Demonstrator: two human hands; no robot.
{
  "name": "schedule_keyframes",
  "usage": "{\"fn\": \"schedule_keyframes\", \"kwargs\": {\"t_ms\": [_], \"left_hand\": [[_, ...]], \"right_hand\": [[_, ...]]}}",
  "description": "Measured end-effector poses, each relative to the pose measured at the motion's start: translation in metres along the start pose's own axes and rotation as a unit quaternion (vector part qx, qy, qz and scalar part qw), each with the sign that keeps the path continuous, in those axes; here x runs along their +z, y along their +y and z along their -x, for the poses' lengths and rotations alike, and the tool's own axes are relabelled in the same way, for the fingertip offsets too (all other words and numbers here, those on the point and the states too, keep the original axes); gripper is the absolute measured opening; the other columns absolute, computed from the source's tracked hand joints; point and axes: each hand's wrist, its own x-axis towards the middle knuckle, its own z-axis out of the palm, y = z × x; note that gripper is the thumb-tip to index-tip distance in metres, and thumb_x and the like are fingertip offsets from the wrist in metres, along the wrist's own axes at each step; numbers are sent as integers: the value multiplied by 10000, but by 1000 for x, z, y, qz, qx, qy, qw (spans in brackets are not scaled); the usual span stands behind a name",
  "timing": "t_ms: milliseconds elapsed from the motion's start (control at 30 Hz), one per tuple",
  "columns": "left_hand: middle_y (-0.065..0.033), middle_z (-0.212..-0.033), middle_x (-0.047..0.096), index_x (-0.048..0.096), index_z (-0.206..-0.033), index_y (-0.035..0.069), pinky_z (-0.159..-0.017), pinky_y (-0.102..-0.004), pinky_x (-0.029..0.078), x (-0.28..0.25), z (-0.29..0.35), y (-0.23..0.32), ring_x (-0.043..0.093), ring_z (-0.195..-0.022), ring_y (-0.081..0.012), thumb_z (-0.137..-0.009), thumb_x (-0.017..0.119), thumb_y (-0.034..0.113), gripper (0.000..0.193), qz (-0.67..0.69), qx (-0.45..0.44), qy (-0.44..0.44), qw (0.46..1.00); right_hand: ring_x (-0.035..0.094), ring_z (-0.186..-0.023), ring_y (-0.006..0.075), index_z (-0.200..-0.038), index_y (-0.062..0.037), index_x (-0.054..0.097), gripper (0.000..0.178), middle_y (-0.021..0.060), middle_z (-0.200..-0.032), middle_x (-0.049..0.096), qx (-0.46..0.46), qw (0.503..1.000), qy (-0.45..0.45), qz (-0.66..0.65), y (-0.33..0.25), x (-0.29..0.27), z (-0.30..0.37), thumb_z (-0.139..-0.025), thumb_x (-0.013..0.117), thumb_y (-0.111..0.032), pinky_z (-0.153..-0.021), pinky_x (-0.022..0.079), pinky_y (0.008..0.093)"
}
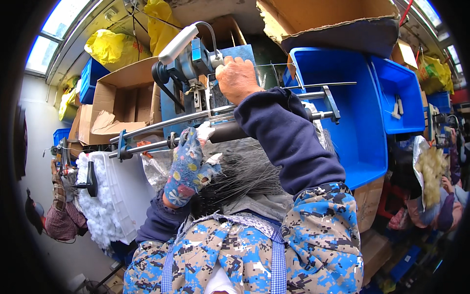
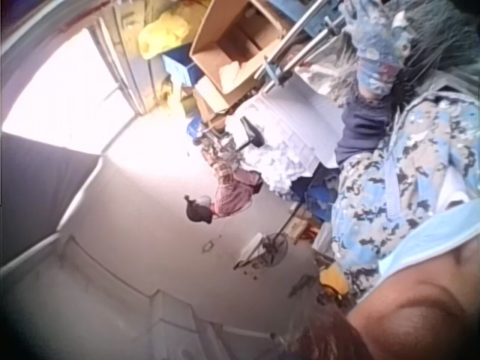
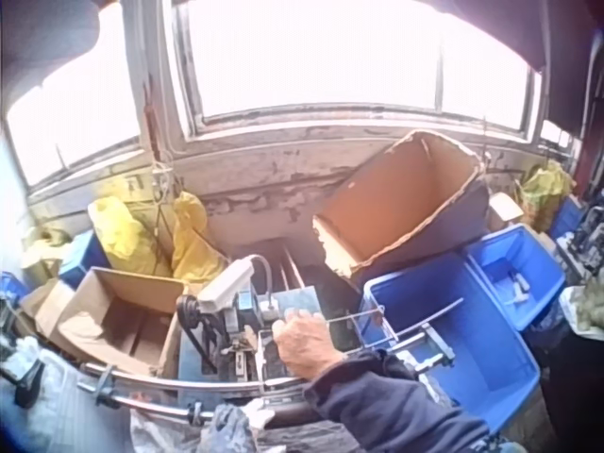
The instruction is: The person operates a manual machine by repeatedly pulling a lever with their right hand while holding a bundle of dark fibers with their left hand. The person wears a patterned jacket and gloves while working in a cluttered room filled with boxes and plastic bins.
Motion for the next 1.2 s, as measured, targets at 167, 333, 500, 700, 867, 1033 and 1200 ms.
{"fn": "schedule_keyframes", "kwargs": {"t_ms": [167,333,500,700,867,1033,1200], "left_hand": [[-186,-1083,499,534,-1100,4,-825,-463,427,2,-1,-2,486,-964,-381,-643,711,321,583,18,5,1,1000],[-187,-1046,509,544,-1074,2,-807,-464,434,2,0,-1,498,-936,-374,-629,721,311,570,-17,18,-3,1000],[-199,-1099,532,550,-1107,28,-816,-442,437,-7,-9,9,505,-951,-379,-613,728,190,549,14,9,-1,1000],[-196,-1081,536,564,-1086,32,-817,-446,437,-8,-3,7,510,-927,-386,-599,738,186,539,-5,0,-16,1000],[-217,-1069,533,563,-1087,19,-823,-456,438,-4,-4,6,512,-916,-399,-574,754,235,588,-5,-2,-17,1000],[-194,-1093,537,566,-1095,31,-830,-447,438,-8,-2,4,516,-942,-386,-600,739,207,553,-17,19,3,1000],[-132,-994,587,610,-1048,66,-852,-450,419,-52,32,-16,530,-978,-337,-681,682,185,392,30,-68,7,997]], "right_hand": [[577,-800,282,-758,-58,619,102,133,-832,579,0,1000,-8,-5,1,-2,1,-737,529,-100,-673,436,396],[576,-808,295,-774,-54,630,119,139,-841,582,2,1000,-17,-19,1,0,-1,-735,527,-99,-683,439,411],[577,-811,304,-780,-54,636,125,148,-843,583,15,999,-10,-32,1,0,-1,-736,528,-98,-693,445,417],[584,-795,310,-774,-47,637,125,155,-833,588,6,999,-6,-44,1,0,-2,-746,529,-102,-684,453,416],[587,-791,313,-773,-39,645,131,150,-838,600,1,996,6,-90,6,11,-5,-779,554,-134,-673,458,426],[530,-967,277,-880,-87,692,177,115,-966,618,87,989,-98,-65,3,-1,-10,-787,574,-183,-828,338,440],[386,-1096,306,-1026,-27,605,377,157,-1261,400,66,996,-47,25,8,-15,13,-766,633,-298,-875,322,452]]}}
